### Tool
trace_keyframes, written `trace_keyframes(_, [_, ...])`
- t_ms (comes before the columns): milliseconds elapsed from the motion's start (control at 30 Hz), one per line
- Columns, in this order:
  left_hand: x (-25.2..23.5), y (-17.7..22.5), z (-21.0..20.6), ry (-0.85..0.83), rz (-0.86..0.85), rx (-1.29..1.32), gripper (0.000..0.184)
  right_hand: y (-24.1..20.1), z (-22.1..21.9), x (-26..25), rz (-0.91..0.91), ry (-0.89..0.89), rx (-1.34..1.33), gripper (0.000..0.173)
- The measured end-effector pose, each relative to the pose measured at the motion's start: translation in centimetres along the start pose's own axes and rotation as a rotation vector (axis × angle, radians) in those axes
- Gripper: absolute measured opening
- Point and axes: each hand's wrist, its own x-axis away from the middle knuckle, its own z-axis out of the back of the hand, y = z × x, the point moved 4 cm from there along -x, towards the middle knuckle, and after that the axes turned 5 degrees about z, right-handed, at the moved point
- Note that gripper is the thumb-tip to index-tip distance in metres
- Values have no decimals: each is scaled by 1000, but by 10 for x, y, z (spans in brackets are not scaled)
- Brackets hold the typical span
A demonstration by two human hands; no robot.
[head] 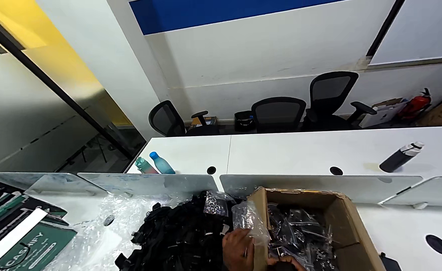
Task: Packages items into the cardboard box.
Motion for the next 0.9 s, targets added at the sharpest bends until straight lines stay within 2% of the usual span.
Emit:
trace_keyframes(100, [16,35,-19,-76,-27,76,19,-11,24,8,26,14,-36,53])
trace_keyframes(233, [32,67,-41,-89,-87,119,20,-21,53,23,7,87,30,60])
trace_keyframes(300, [37,77,-48,-97,-98,129,20,-30,63,30,-50,115,95,61])
trace_keyframes(400, [45,90,-59,-136,-84,171,19,-38,77,36,-194,136,178,52])
trace_keyframes(533, [60,102,-69,-231,-79,249,25,-29,95,43,-333,114,240,45])
trace_keyframes(667, [70,102,-71,-356,-68,275,35,-20,104,42,-414,24,263,31])
trace_keyframes(800, [80,96,-72,-409,-66,256,41,-15,106,40,-463,-72,310,29])
trace_keyframes(900, [81,98,-73,-445,-81,251,44,-12,106,39,-512,-56,297,27])
